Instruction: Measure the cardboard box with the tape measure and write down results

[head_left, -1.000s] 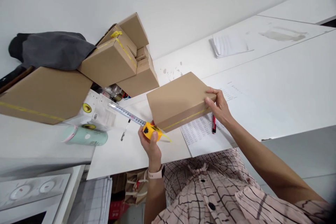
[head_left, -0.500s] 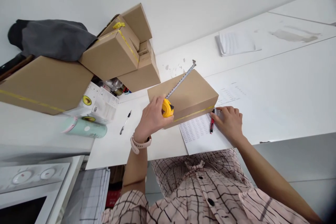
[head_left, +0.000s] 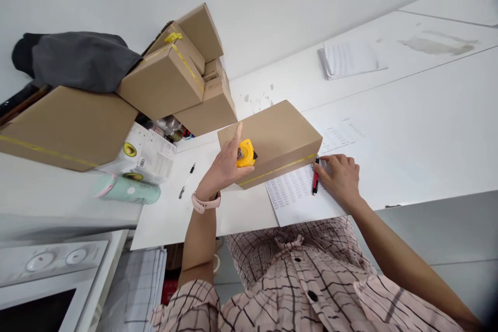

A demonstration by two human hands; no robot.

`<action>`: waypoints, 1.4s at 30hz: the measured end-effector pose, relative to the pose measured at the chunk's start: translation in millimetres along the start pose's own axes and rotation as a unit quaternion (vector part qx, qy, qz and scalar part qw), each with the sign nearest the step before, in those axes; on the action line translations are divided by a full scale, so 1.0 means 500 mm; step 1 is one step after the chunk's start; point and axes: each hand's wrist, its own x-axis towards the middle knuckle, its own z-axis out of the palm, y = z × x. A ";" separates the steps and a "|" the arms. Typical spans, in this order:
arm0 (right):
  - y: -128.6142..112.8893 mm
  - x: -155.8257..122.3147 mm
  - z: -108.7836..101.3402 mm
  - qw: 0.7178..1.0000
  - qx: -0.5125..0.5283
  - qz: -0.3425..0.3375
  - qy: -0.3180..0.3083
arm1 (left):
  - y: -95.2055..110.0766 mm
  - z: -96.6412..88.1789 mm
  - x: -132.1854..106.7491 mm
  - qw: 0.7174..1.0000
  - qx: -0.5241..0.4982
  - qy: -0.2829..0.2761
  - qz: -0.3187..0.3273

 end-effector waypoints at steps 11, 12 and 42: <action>-0.060 0.006 -0.063 0.975 -0.121 0.028 -0.186 | -0.011 0.081 0.082 0.993 0.053 0.105 0.028; -0.058 0.007 -0.066 0.974 -0.118 0.020 -0.192 | -0.011 0.087 0.089 0.992 0.069 0.105 0.028; -0.081 -0.147 -0.038 0.928 0.345 0.069 -0.123 | 0.014 0.106 0.069 0.965 0.163 0.189 0.077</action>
